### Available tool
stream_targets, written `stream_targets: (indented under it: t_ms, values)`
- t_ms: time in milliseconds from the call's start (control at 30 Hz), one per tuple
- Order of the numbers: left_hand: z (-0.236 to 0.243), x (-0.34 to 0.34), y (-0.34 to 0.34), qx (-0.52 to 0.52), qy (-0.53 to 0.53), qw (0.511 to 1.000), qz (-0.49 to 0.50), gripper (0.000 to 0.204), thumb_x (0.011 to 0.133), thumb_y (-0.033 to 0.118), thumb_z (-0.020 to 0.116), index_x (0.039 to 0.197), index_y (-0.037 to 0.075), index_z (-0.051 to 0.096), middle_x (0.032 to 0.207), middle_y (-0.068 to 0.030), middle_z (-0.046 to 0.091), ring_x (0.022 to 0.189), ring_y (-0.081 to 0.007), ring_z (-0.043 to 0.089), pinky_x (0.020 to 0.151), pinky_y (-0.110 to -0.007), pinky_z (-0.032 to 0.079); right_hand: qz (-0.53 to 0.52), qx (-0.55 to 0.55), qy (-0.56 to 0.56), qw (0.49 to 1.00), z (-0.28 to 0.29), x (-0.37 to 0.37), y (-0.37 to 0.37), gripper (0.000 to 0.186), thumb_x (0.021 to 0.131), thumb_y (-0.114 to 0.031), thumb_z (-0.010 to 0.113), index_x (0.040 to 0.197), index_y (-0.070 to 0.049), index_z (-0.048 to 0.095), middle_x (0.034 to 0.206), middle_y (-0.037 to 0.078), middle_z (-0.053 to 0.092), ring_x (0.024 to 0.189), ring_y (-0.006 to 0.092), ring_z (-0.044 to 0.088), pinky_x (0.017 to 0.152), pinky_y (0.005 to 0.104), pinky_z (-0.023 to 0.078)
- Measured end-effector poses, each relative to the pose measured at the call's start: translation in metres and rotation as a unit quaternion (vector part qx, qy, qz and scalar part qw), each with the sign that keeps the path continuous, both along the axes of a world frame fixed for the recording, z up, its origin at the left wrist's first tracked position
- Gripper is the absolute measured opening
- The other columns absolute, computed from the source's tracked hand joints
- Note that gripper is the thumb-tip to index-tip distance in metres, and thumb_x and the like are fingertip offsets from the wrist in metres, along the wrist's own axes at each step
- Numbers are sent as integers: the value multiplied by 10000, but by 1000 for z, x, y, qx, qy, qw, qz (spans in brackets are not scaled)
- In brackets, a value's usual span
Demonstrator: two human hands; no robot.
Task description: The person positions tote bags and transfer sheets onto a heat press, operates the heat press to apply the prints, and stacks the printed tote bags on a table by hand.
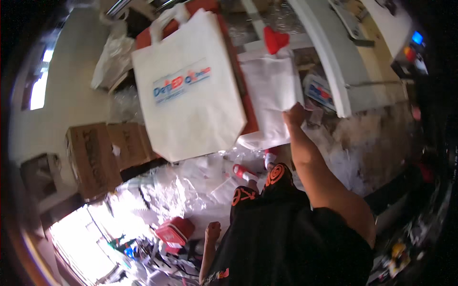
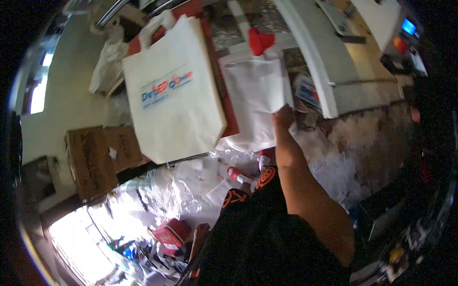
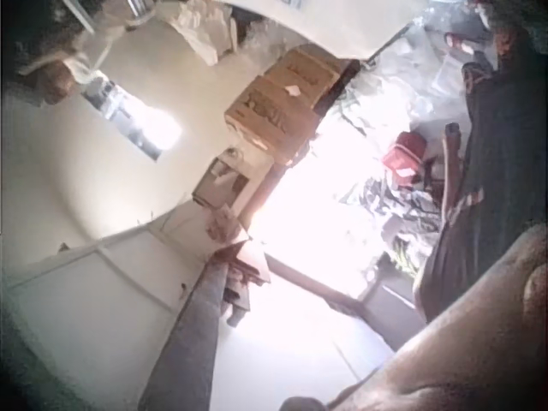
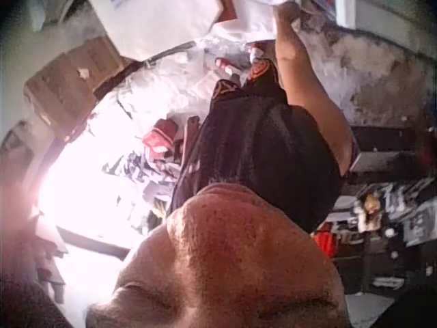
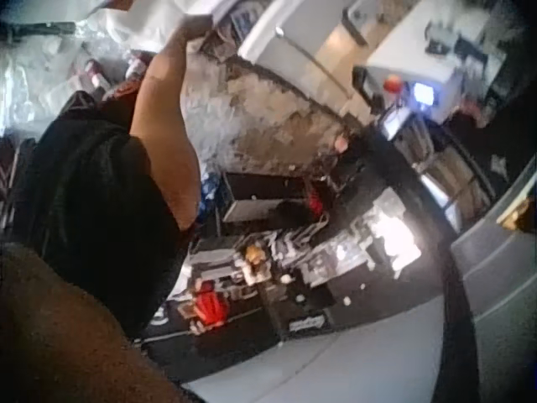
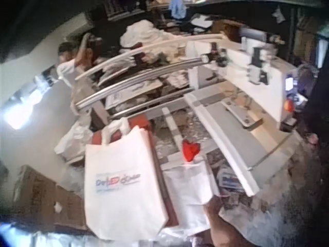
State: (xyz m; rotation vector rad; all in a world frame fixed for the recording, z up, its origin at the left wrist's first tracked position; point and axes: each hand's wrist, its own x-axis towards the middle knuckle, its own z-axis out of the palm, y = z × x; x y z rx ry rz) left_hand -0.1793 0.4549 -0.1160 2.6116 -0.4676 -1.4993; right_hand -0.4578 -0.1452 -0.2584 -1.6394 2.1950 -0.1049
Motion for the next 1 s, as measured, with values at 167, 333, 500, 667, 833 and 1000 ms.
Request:
stream_targets:
  t_ms: [167, 333, 500, 667, 833, 1000]
  values:
    - [-14, -24, 47, -79, -51, 995, -21, 353, 882, 347, 621, 1028, 32, 683, 888, -165, 717, 828, -307, 704, 771, -416, 543, -19, -67, -77, 995, -27, -8, 4, 447, 738, -195, 655, 1096, 36, 522, 1021, 268, 637, 962, 460, 622, 861, 496, 505]
    - [-30, -32, -3, -84, -47, 993, 72, 312, 886, 333, 631, 993, 43, 678, 949, -159, 718, 922, -330, 691, 837, -437, 531, -7, -122, -81, 989, -21, -39, 6, 367, 793, -202, 644, 1074, 19, 557, 1047, 270, 644, 993, 448, 619, 882, 493, 494]
    - [-24, -19, -15, -152, -76, 984, 51, 308, 907, 313, 629, 1019, 30, 678, 956, -161, 721, 921, -314, 699, 827, -401, 536, -13, -78, -105, 991, 15, -51, 21, 358, 772, -198, 673, 1040, 22, 585, 993, 256, 660, 957, 411, 641, 867, 462, 496]
    - [-53, -8, -12, -254, 2, 960, 118, 386, 910, 345, 627, 1063, -6, 673, 906, -126, 721, 878, -208, 685, 795, -354, 534, -28, 25, -436, 899, 65, -76, 102, 351, 824, -178, 680, 1120, -3, 609, 938, 106, 669, 846, 210, 629, 771, 378, 502]
    - [-2, -29, -109, -254, 309, 846, 353, 645, 897, 488, 653, 1347, 51, 503, 1240, -137, 595, 1008, -245, 621, 827, -424, 525, -66, 120, -454, 880, 194, -86, 220, 330, 869, -177, 652, 1150, -11, 601, 1007, 87, 646, 879, 206, 610, 779, 366, 497]
    - [21, -12, -151, -374, 331, 830, 249, 701, 899, 410, 676, 1437, 73, 377, 1155, -123, 610, 950, -210, 631, 847, -371, 525, 57, -32, -348, 935, 215, -99, 260, 527, 837, -98, 684, 1328, -8, 515, 1060, 80, 622, 873, 183, 601, 793, 340, 497]
